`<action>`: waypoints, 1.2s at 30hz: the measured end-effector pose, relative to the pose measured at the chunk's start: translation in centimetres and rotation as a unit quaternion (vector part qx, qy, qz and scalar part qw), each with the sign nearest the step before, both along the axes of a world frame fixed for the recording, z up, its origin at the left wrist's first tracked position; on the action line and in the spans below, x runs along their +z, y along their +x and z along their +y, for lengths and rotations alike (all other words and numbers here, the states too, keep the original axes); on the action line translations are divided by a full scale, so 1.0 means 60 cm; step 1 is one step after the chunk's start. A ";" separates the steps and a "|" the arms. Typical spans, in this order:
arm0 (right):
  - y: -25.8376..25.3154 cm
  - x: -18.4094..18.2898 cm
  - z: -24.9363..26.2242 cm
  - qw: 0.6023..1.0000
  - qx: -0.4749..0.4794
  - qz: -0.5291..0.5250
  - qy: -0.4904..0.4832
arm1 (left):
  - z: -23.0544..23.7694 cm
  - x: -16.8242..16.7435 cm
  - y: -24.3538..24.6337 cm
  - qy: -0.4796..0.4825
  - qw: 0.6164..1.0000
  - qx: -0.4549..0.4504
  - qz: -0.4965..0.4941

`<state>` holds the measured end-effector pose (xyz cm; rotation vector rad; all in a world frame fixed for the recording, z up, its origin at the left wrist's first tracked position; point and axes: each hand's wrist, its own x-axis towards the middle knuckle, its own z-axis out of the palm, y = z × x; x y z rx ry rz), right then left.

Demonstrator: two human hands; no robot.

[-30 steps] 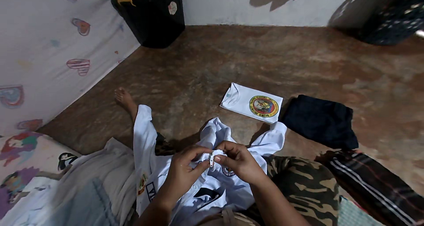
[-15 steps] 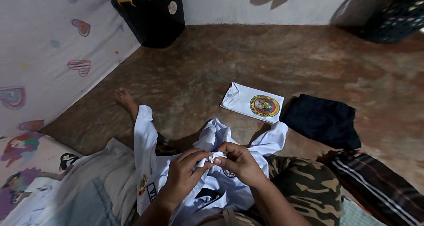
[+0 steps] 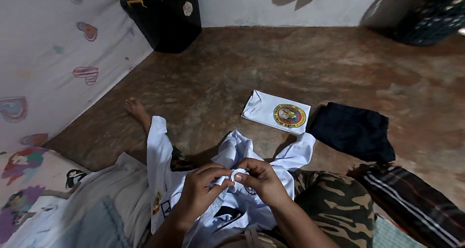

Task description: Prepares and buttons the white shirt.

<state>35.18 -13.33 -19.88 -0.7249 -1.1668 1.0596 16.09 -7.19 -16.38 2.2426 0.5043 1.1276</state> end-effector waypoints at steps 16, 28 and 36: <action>-0.003 0.007 0.012 0.949 -0.155 -0.264 0.076 | -0.004 -0.025 0.004 -0.252 0.965 0.040 -0.062; -0.017 -0.013 0.014 0.951 -0.158 -0.244 0.110 | -0.003 -0.016 0.003 -0.367 0.923 0.104 0.053; -0.035 -0.019 0.023 0.875 -0.230 -0.361 0.228 | 0.026 -0.013 0.015 -0.256 0.957 0.108 0.083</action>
